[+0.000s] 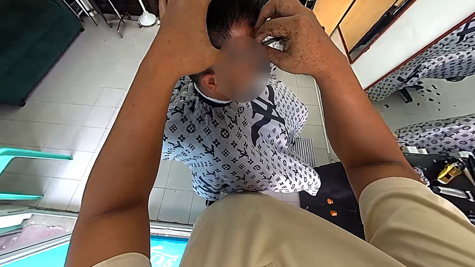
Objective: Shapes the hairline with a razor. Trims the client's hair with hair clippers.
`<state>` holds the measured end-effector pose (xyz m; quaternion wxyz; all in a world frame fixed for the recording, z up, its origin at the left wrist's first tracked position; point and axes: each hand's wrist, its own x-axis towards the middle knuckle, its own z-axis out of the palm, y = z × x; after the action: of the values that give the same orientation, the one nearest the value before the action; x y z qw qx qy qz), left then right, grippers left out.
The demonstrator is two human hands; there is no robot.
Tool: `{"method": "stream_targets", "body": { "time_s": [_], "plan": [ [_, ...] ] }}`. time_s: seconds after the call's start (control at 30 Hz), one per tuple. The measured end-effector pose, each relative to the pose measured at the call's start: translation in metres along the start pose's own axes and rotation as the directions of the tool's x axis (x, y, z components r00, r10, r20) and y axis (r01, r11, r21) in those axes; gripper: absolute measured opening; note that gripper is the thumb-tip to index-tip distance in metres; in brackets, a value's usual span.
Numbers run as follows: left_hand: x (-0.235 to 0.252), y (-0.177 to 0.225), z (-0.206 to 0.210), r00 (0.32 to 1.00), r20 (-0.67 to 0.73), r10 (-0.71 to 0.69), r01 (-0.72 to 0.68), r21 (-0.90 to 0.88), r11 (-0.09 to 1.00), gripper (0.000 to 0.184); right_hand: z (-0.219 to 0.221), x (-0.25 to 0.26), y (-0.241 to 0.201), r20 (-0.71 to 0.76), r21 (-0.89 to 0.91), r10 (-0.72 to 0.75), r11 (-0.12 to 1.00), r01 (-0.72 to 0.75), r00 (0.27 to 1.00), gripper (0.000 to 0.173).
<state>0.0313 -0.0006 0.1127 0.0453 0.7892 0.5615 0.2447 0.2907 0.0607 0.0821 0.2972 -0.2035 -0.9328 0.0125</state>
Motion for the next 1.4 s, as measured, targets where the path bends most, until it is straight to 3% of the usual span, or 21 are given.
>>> {"method": "stream_targets", "body": {
  "time_s": [0.7,0.77,0.83,0.9,1.03,1.13,1.2,1.27,1.4],
  "plan": [
    [-0.002,-0.01,0.006,0.998,-0.061,0.025,-0.026,-0.024,0.999,0.076,0.009,-0.006,-0.014,0.03,-0.092,0.036,0.995,-0.033,0.999,0.024],
    [-0.008,-0.015,0.008,0.983,-0.144,0.117,-0.126,-0.06,0.99,0.072,0.008,-0.009,-0.018,-0.025,-0.07,0.048,0.996,-0.049,0.999,0.025],
    [-0.015,-0.017,0.012,0.918,-0.28,0.279,-0.318,-0.102,0.943,0.055,0.005,-0.011,-0.024,-0.082,-0.058,0.066,0.996,-0.071,0.994,0.028],
    [-0.021,-0.014,0.014,0.866,-0.325,0.38,-0.439,-0.133,0.888,0.038,0.005,-0.013,-0.033,-0.126,-0.015,0.099,0.995,-0.101,0.987,0.03],
    [-0.028,-0.015,0.002,0.892,-0.312,0.326,-0.377,-0.118,0.919,0.036,0.01,-0.021,-0.042,-0.203,0.141,0.164,0.981,-0.137,0.965,0.03],
    [-0.025,-0.027,-0.008,0.916,-0.34,0.215,-0.258,-0.085,0.963,0.048,0.018,-0.031,-0.04,-0.211,0.095,0.173,0.983,-0.156,0.962,0.028],
    [-0.019,-0.029,-0.008,0.95,-0.272,0.153,-0.175,-0.056,0.983,0.06,0.028,-0.033,-0.036,-0.164,0.048,0.15,0.988,-0.144,0.975,0.024],
    [-0.014,-0.022,-0.007,0.989,-0.096,0.115,-0.118,-0.03,0.993,0.073,0.038,-0.03,-0.035,-0.13,0.02,0.147,0.989,-0.146,0.98,0.021],
    [0.001,-0.021,0.003,0.984,0.035,0.176,-0.178,0.039,0.983,0.082,0.045,-0.024,-0.034,-0.145,-0.028,0.13,0.99,-0.136,0.981,0.021]
  ]
}}
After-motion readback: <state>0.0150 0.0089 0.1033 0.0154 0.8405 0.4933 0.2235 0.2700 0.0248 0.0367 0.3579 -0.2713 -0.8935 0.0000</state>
